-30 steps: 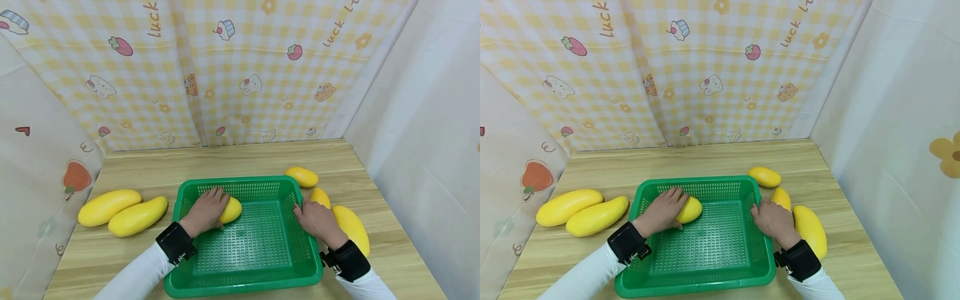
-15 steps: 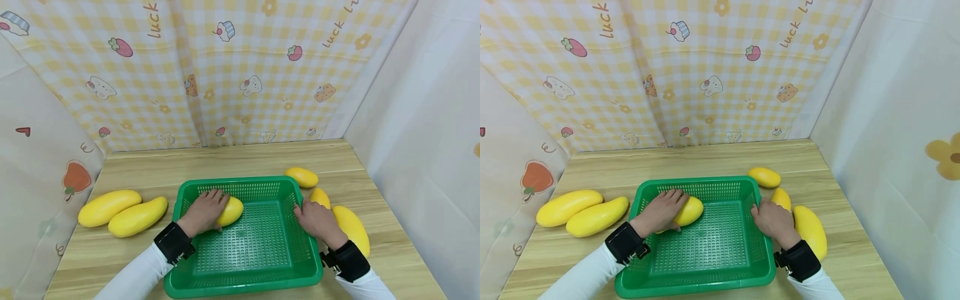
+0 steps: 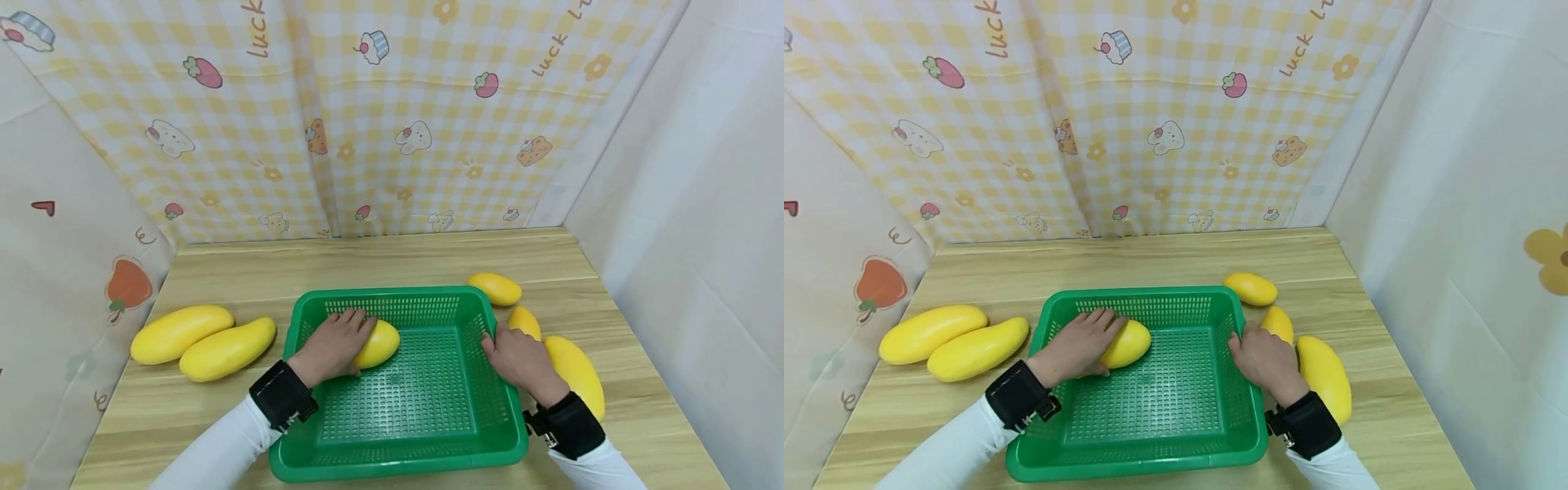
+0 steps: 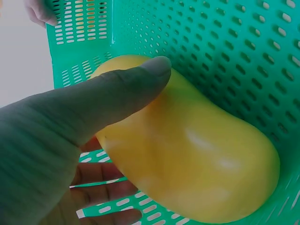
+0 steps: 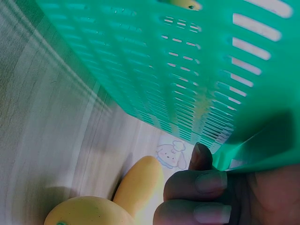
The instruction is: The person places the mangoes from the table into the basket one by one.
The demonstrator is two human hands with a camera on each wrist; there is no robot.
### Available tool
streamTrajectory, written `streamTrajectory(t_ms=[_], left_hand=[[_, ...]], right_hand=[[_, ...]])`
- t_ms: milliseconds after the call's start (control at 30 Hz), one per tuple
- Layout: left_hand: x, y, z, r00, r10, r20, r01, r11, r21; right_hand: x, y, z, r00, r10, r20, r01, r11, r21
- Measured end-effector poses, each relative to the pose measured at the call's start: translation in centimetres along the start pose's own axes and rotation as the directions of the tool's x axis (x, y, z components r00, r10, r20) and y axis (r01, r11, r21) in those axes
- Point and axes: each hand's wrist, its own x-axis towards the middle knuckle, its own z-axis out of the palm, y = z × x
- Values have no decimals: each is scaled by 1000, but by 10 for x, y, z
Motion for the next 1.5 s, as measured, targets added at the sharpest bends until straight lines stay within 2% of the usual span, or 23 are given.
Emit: streamTrajectory(t_ms=[233,433,667,800,1000,1233,1333,1500], left_hand=[[-2,-1,-15,1000,18,-9,-18,999,-34],[-8,-6,-36,1000,-16,-17,16,999,-37],[-18,-19,-58,994,-52,-99,49,998,-36],[-27,-28,-63,984,-106,-141,103,994,-25],[-44,-39,-61,962,-190,-196,183,982,-55],[-72,-56,-54,916,-305,-262,281,952,-125],[-87,-63,-47,901,-354,-252,321,933,-162],[-111,-73,-31,881,-434,-189,397,895,-206]], right_hand=[[0,0,-2,1000,4,13,-4,1000,5],[0,0,-4,1000,-2,21,2,1000,4],[0,0,-3,1000,-3,13,2,1000,10],[1,0,-1,1000,-11,6,11,1000,17],[1,0,-2,1000,-24,-4,24,1000,16],[2,0,-3,1000,-18,-1,18,1000,10],[2,0,-2,1000,-12,11,12,1000,14],[1,0,-2,1000,-8,0,8,1000,11]])
